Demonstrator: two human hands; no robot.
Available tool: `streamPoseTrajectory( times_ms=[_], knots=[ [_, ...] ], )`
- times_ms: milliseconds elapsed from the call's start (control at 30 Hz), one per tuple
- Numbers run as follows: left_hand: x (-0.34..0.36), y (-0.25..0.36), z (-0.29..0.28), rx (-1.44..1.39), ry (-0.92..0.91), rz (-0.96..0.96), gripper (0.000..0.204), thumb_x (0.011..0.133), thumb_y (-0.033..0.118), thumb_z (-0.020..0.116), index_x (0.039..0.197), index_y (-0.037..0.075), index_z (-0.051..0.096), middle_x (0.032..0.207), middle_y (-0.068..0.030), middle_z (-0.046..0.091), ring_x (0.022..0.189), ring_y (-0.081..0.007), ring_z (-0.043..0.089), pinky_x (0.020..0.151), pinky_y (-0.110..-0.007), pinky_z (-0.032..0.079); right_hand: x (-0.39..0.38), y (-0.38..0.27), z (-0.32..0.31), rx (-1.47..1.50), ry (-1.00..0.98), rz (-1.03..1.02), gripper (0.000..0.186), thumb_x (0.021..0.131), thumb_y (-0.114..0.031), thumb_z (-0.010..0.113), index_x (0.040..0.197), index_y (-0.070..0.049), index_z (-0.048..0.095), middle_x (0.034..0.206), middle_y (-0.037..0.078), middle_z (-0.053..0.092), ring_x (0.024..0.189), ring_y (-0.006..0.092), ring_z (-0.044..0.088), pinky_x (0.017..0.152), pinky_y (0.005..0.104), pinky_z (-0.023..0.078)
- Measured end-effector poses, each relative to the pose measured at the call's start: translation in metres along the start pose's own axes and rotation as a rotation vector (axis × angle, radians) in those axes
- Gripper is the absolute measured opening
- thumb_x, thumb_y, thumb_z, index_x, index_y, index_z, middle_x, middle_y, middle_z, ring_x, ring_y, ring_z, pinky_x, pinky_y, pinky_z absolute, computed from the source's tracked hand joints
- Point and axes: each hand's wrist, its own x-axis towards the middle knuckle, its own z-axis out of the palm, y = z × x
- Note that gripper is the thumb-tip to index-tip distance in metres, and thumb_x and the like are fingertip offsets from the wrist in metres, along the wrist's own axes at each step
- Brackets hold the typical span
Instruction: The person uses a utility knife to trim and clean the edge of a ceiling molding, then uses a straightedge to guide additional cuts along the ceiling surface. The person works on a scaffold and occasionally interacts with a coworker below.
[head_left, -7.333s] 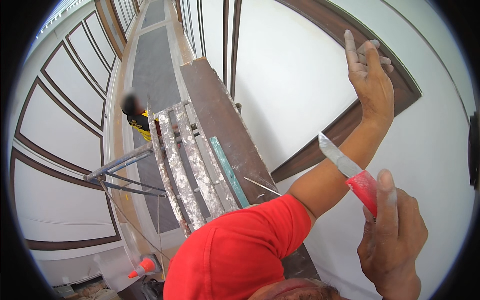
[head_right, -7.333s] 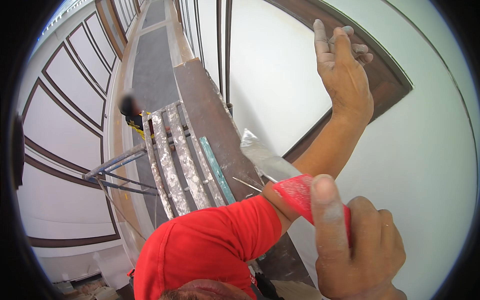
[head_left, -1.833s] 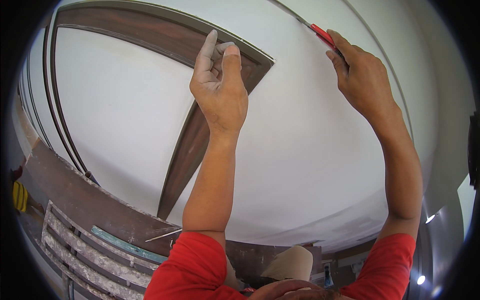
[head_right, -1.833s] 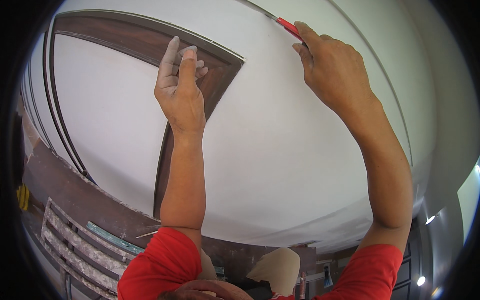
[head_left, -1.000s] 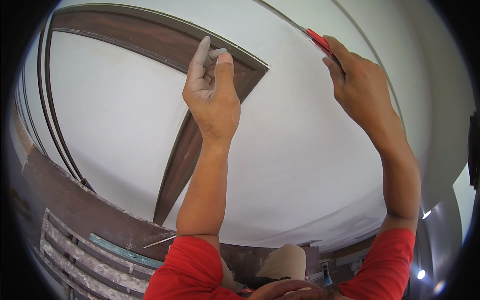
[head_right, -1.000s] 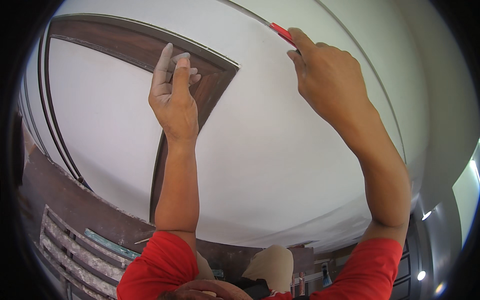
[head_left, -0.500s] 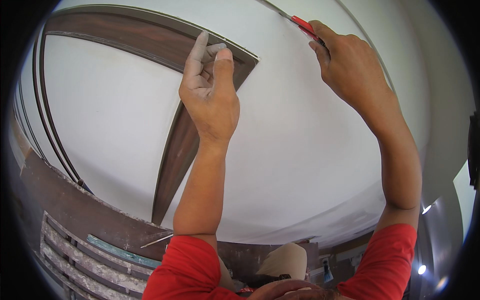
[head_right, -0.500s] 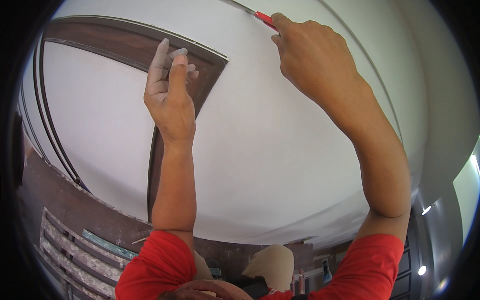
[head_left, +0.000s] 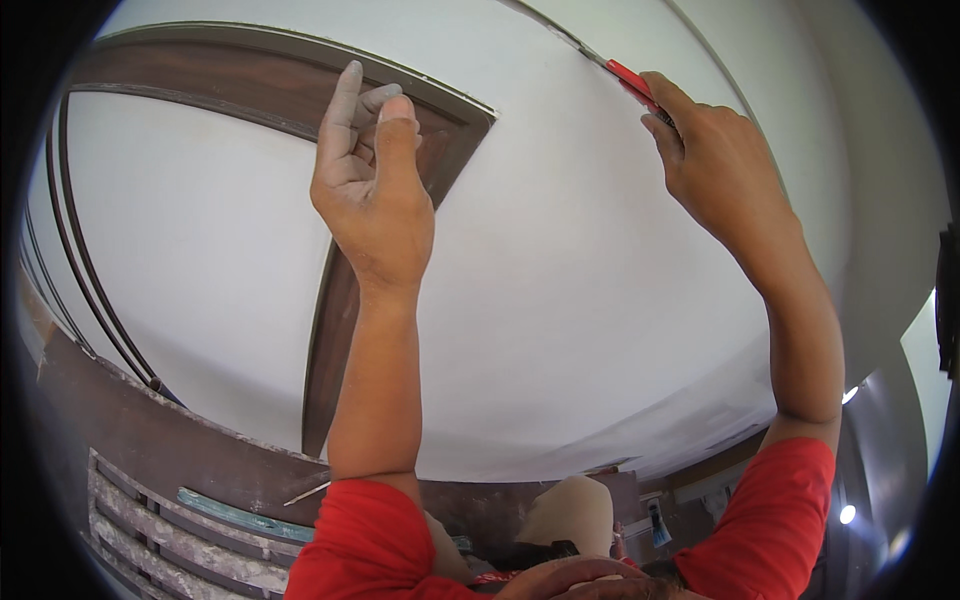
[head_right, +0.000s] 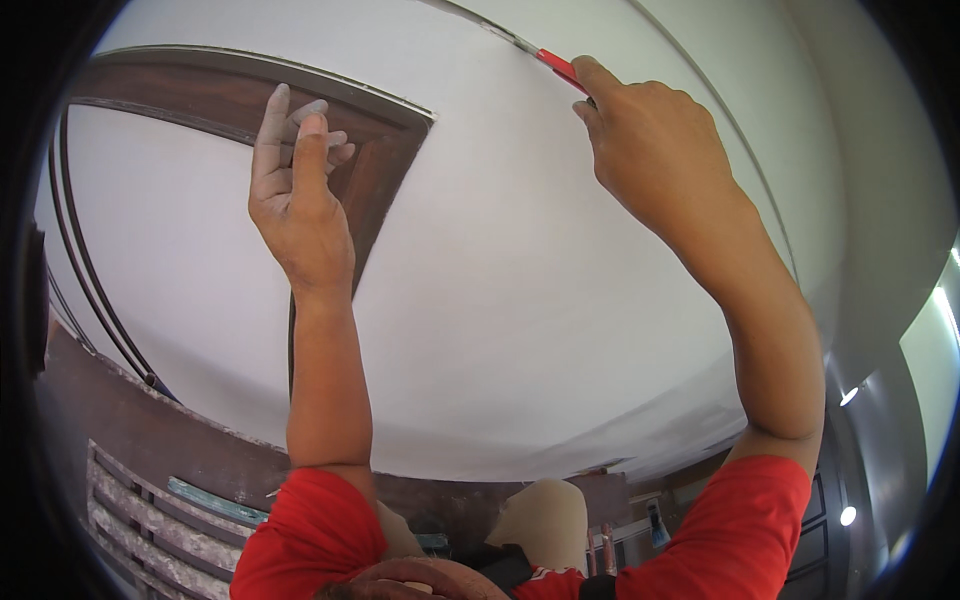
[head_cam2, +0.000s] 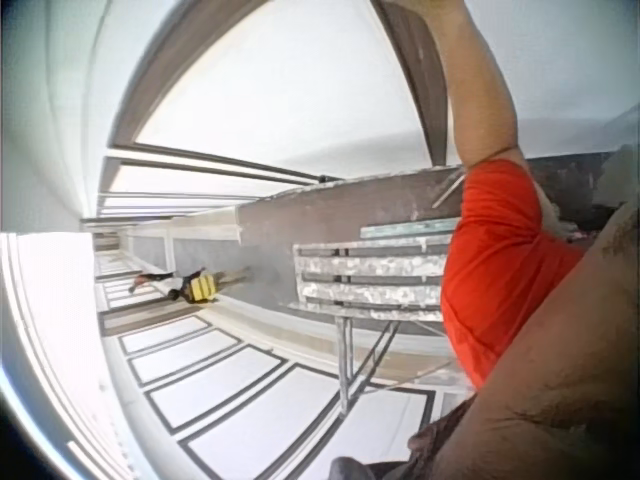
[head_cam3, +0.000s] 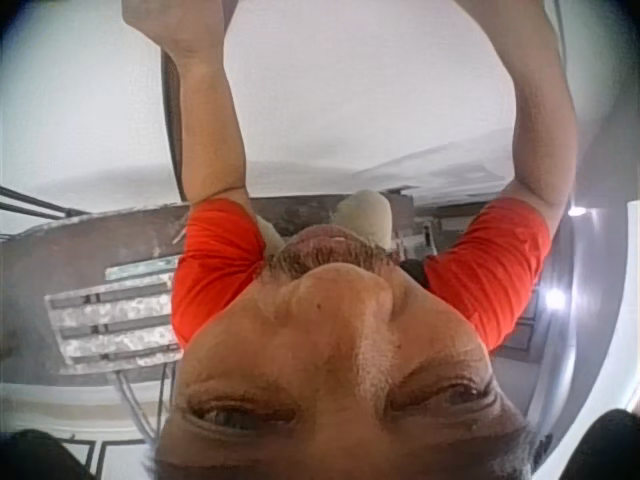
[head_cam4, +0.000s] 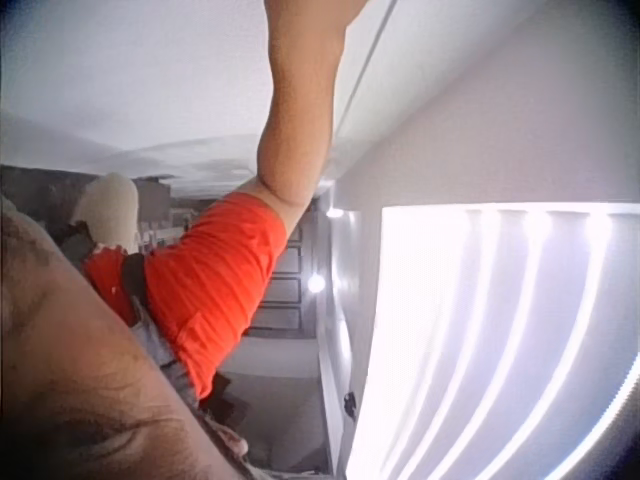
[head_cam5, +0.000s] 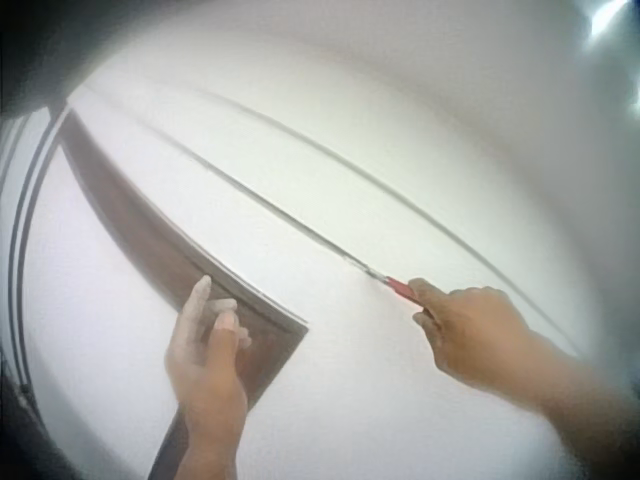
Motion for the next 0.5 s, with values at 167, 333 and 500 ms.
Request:
streamPoseTrajectory(
  times_ms=[167,333,500],
  knots=[
    [-0.001,-0.010,0.000,-0.012,0.005,0.006,0.051,0.102,0.020,0.065,0.143,-0.009,0.055,0.106,-0.0072,0.071,0.089,-0.0124,0.065,0.087,-0.030,0.057,-0.013,0.014,0.007,-0.033,-0.020,0.011,0.025,0.103,-0.016,0.062,0.125,-0.004,0.060,0.065,0.016,0.065,0.057,0.0325,0.062,0.058,0.0465,0.050],
    [-0.006,-0.011,0.006,-0.027,-0.009,0.010,0.052,0.103,0.019,0.065,0.145,-0.009,0.052,0.108,-0.0082,0.071,0.089,-0.0115,0.066,0.086,-0.030,0.057,-0.029,0.031,0.015,-0.041,-0.003,0.002,0.028,0.103,-0.016,0.062,0.128,-0.005,0.058,0.066,0.016,0.065,0.057,0.0327,0.061,0.057,0.0460,0.050],
    [-0.011,-0.019,0.010,-0.014,-0.031,-0.012,0.053,0.104,0.019,0.065,0.146,-0.009,0.051,0.109,-0.0073,0.070,0.089,-0.0105,0.065,0.085,-0.028,0.057,-0.038,0.042,0.021,-0.042,0.002,0.001,0.029,0.102,-0.016,0.062,0.128,-0.004,0.058,0.067,0.016,0.065,0.059,0.0329,0.062,0.058,0.0458,0.050]
  ],
)
